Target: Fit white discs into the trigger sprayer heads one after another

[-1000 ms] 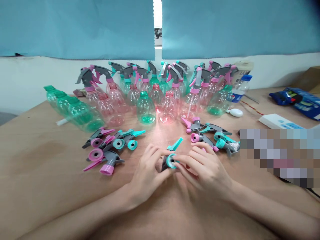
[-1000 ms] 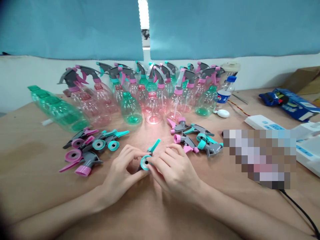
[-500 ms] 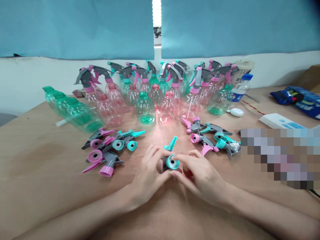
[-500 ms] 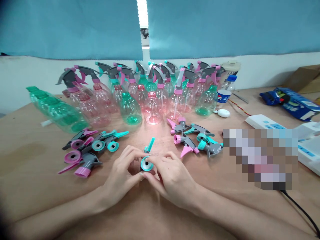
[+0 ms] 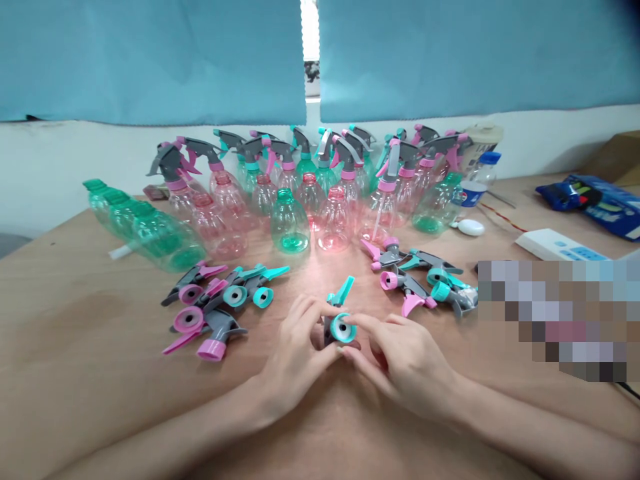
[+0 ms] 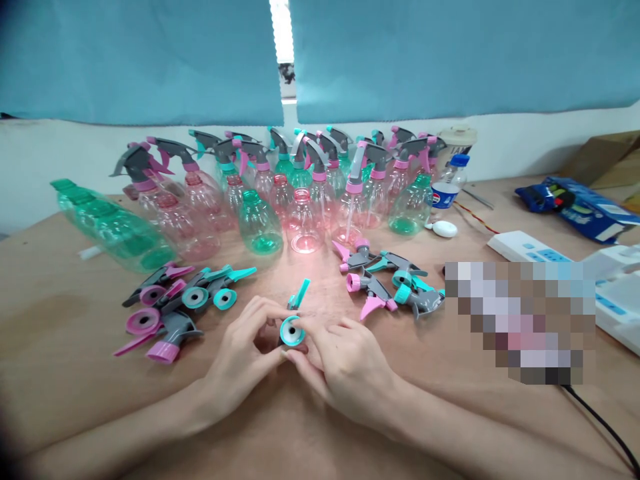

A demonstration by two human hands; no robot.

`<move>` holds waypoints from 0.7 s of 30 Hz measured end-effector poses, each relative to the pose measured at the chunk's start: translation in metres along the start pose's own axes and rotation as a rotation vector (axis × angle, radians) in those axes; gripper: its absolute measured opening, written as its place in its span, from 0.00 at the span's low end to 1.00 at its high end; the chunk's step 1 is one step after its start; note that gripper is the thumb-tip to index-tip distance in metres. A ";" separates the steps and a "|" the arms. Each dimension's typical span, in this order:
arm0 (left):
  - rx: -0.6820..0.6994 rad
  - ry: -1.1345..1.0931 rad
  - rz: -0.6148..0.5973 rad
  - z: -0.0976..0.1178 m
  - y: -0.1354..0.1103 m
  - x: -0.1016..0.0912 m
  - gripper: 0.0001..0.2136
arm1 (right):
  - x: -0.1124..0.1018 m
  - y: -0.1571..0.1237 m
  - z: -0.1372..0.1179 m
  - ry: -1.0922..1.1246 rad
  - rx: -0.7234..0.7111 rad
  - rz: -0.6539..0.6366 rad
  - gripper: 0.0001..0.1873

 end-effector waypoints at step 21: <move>0.039 0.044 -0.017 0.002 0.000 0.001 0.10 | 0.002 -0.002 0.000 0.073 0.032 -0.019 0.12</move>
Point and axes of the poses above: each hand's wrist, its own y-axis towards the middle knuckle, its own x-axis out of the palm, z = x × y, the point moved 10 cm from there along y, towards the middle knuckle, and after that the axes turned 15 degrees about x, right-handed, at the moved point
